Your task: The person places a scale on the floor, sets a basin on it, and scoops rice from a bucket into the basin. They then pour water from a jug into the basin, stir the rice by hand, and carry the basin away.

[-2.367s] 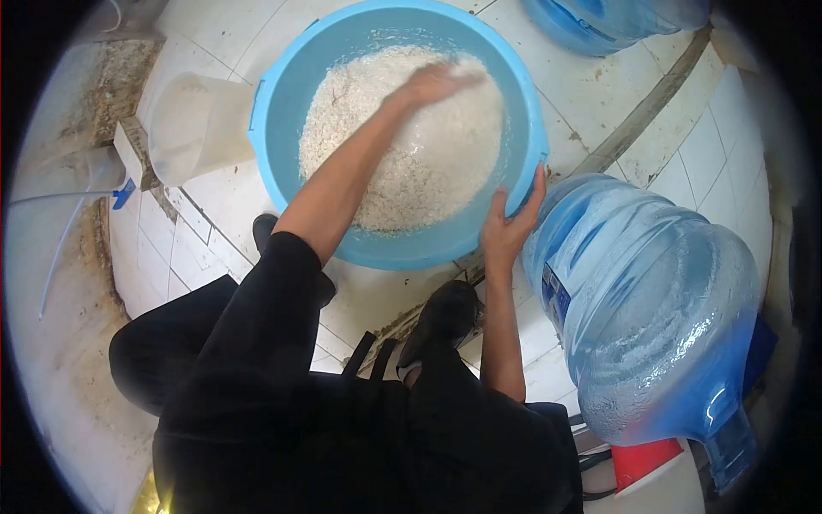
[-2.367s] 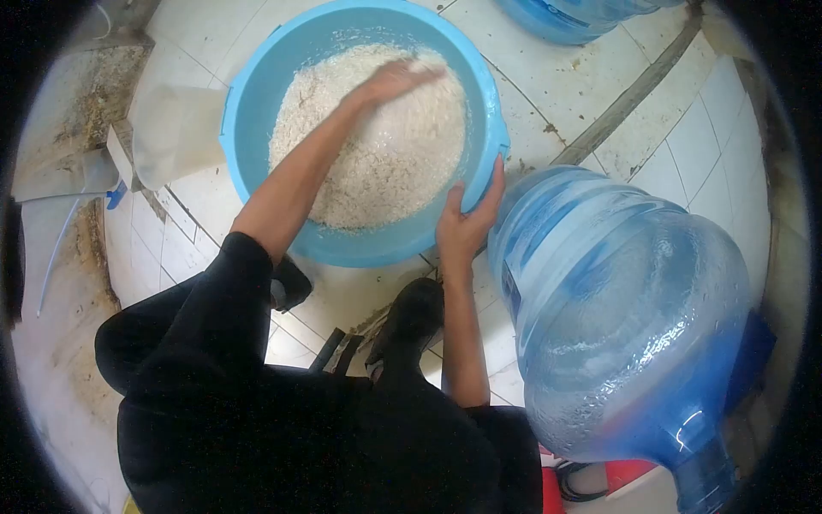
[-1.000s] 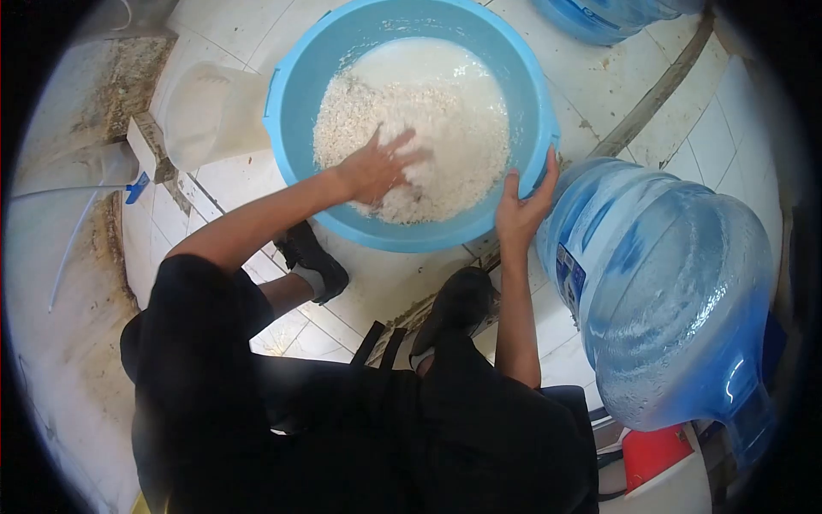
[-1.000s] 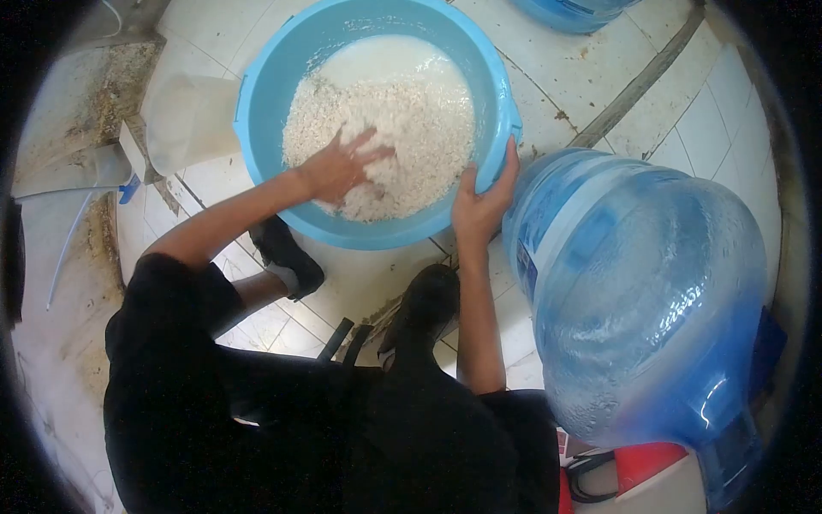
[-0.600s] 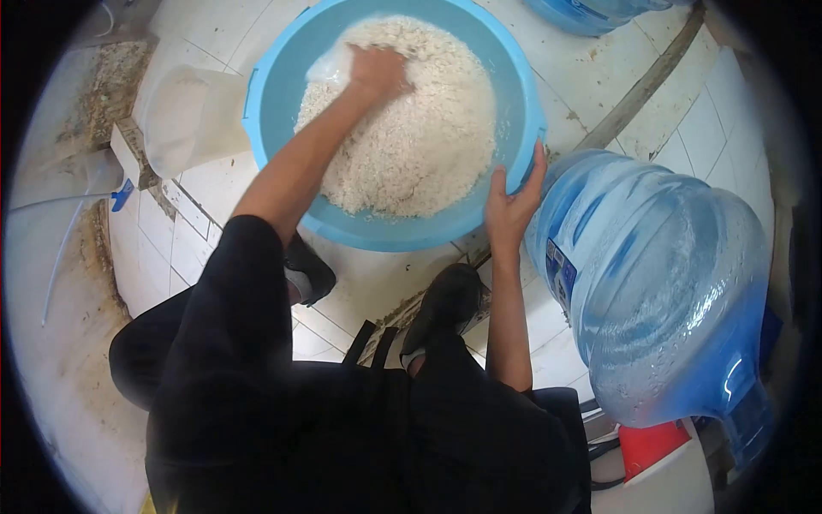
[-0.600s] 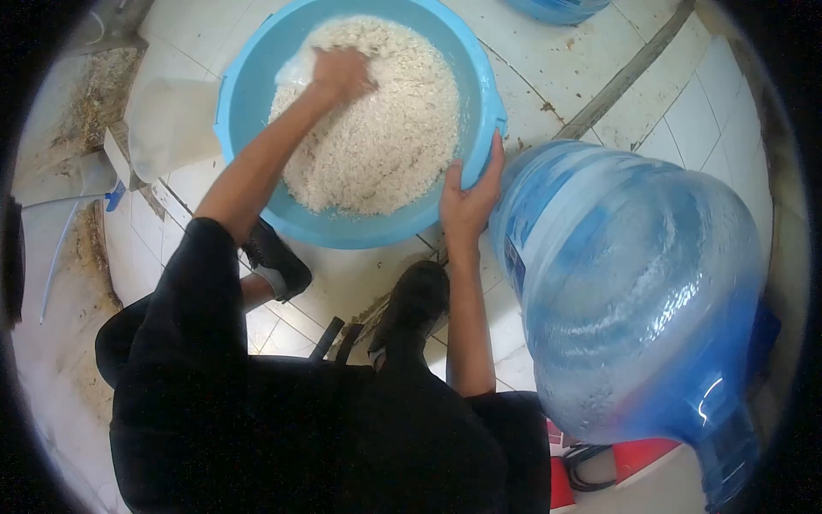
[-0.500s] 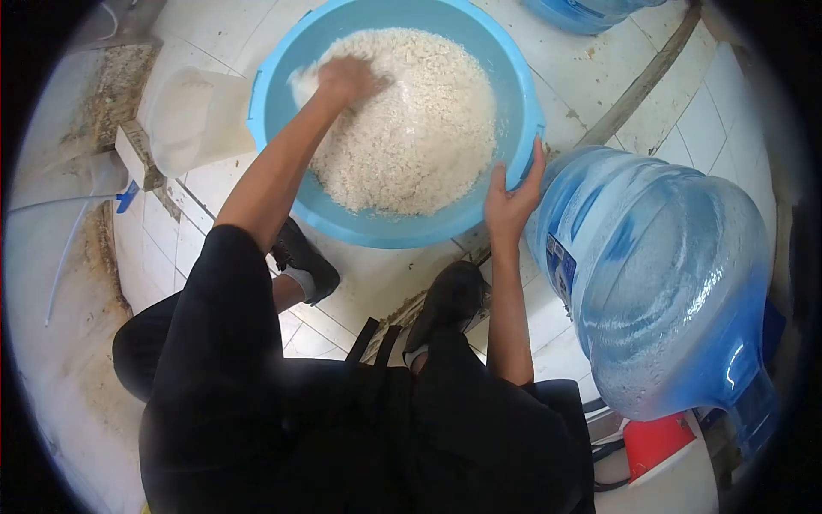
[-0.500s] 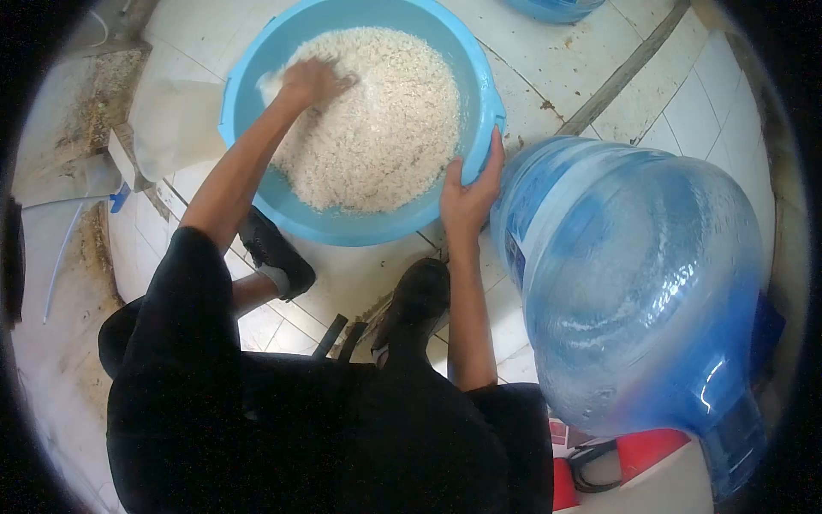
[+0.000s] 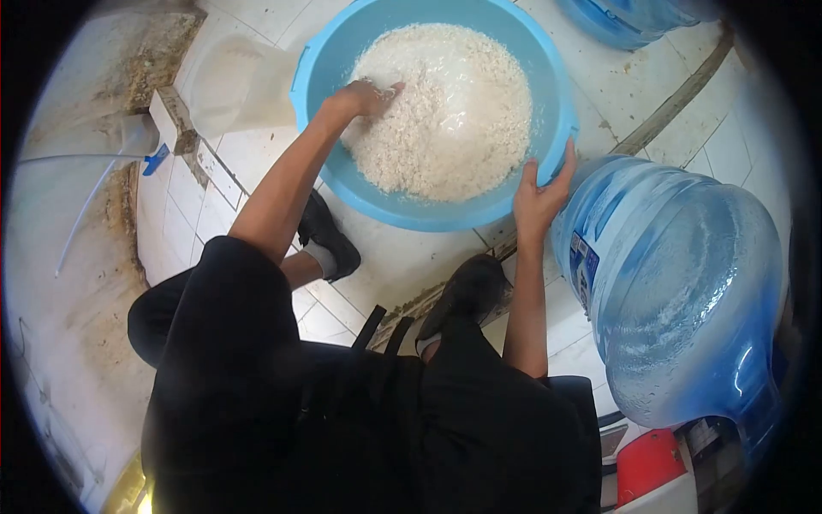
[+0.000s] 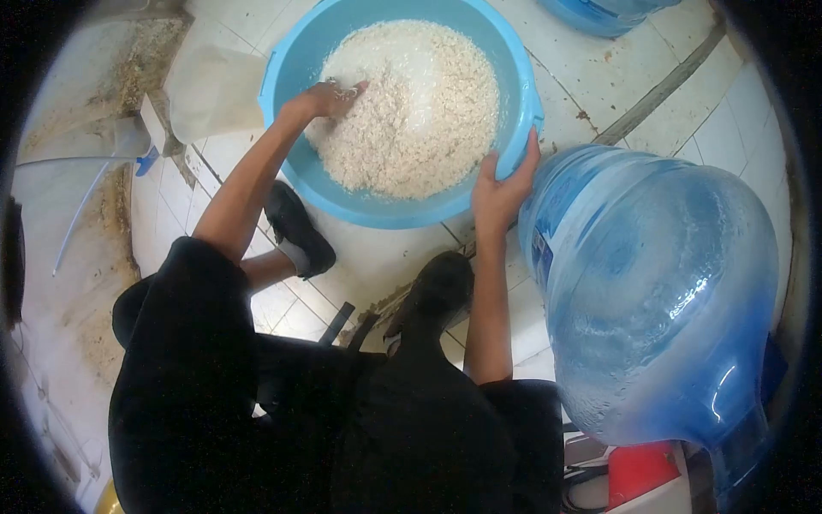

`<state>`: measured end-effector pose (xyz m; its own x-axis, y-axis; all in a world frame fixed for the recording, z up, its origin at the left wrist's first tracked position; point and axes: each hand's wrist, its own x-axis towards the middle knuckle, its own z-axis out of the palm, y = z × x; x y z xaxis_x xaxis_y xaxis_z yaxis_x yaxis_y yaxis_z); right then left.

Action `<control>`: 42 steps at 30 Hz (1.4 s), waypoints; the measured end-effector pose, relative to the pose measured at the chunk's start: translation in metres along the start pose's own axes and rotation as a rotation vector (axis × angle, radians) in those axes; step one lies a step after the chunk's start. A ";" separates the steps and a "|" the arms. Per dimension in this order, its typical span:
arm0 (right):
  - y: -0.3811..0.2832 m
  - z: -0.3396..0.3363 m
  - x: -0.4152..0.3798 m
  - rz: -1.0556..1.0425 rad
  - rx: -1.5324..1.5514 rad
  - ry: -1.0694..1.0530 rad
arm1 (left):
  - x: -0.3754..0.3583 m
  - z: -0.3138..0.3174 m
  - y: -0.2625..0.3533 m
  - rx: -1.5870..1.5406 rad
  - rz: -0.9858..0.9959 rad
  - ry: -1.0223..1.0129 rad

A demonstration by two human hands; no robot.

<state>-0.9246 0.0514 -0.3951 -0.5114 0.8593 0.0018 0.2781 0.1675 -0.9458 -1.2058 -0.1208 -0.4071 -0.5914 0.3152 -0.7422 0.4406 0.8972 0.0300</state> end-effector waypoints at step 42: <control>-0.004 0.010 -0.002 -0.016 0.028 0.060 | -0.030 0.153 0.002 -1.328 -0.276 -0.392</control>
<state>-0.9324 0.0442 -0.3948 -0.4658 0.8841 0.0361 0.2464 0.1688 -0.9544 -1.0840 -0.1754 -0.4873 -0.2323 0.1758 -0.9566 -0.7425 0.6033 0.2912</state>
